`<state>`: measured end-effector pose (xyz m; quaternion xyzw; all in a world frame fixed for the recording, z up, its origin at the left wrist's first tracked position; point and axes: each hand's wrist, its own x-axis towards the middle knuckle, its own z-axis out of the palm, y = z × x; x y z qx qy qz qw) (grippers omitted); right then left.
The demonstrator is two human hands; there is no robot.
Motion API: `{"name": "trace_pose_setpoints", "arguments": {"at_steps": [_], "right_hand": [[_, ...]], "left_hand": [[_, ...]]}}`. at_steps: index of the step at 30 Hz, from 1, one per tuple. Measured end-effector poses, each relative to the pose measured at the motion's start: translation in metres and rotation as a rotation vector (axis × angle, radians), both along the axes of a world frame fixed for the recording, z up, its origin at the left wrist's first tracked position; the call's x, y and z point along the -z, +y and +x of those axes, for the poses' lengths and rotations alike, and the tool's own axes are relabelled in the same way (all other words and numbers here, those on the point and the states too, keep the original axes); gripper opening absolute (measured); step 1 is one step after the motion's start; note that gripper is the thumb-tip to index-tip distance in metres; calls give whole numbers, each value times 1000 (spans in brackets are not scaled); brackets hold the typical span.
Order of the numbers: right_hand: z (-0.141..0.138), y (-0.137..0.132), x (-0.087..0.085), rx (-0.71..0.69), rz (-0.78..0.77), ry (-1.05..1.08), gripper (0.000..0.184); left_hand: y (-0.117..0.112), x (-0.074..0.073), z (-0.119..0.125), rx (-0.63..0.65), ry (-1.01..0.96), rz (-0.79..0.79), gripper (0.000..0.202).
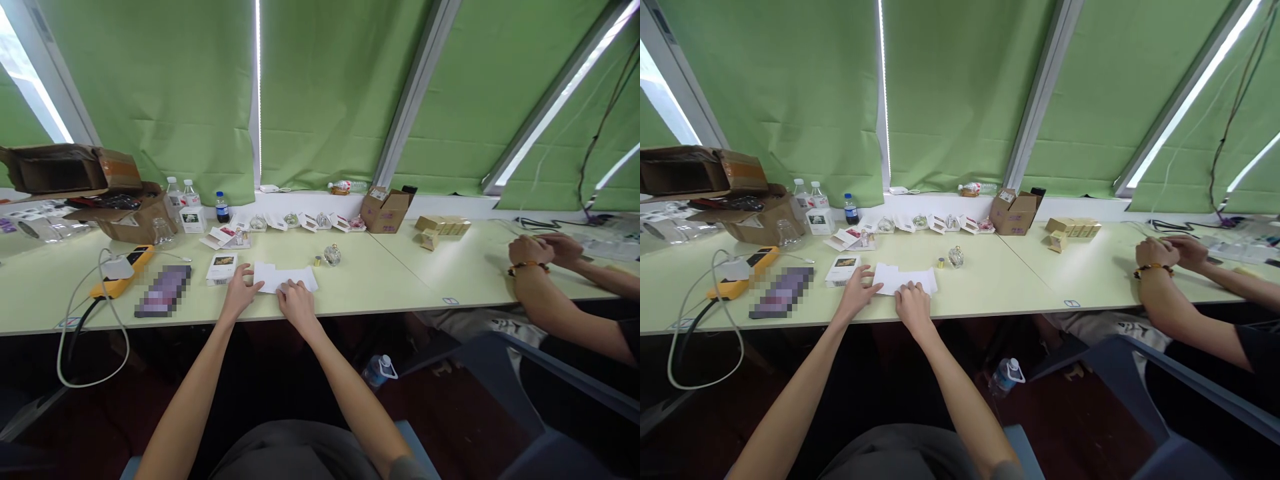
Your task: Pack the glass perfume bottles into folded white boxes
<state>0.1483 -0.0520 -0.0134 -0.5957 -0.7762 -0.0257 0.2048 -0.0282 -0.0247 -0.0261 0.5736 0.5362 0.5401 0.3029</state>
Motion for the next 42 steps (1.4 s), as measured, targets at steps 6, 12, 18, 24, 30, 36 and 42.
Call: {"name": "trace_pose_setpoints", "arguments": {"at_steps": [6, 12, 18, 24, 30, 36, 42], "right_hand": [[6, 8, 13, -146, 38, 328, 28], [14, 12, 20, -194, 87, 560, 30], [22, 18, 18, -77, 218, 660, 41], [32, 43, 10, -18, 172, 753, 65], [53, 96, -6, -189, -351, 1012, 44], [60, 118, 2, -266, -539, 1056, 18], [53, 113, 14, -161, -413, 1083, 25]], "left_hand": [[5, 6, -2, 72, -231, -36, 97], [5, 3, 0, 84, -277, -64, 107], [1, 1, -1, 26, -278, -11, 94], [4, 3, -5, -57, -272, 25, 71], [8, 5, -6, -72, -274, 33, 32], [7, 4, -5, -52, -263, 37, 30], [3, -6, -2, 66, -261, -7, 43]]}}
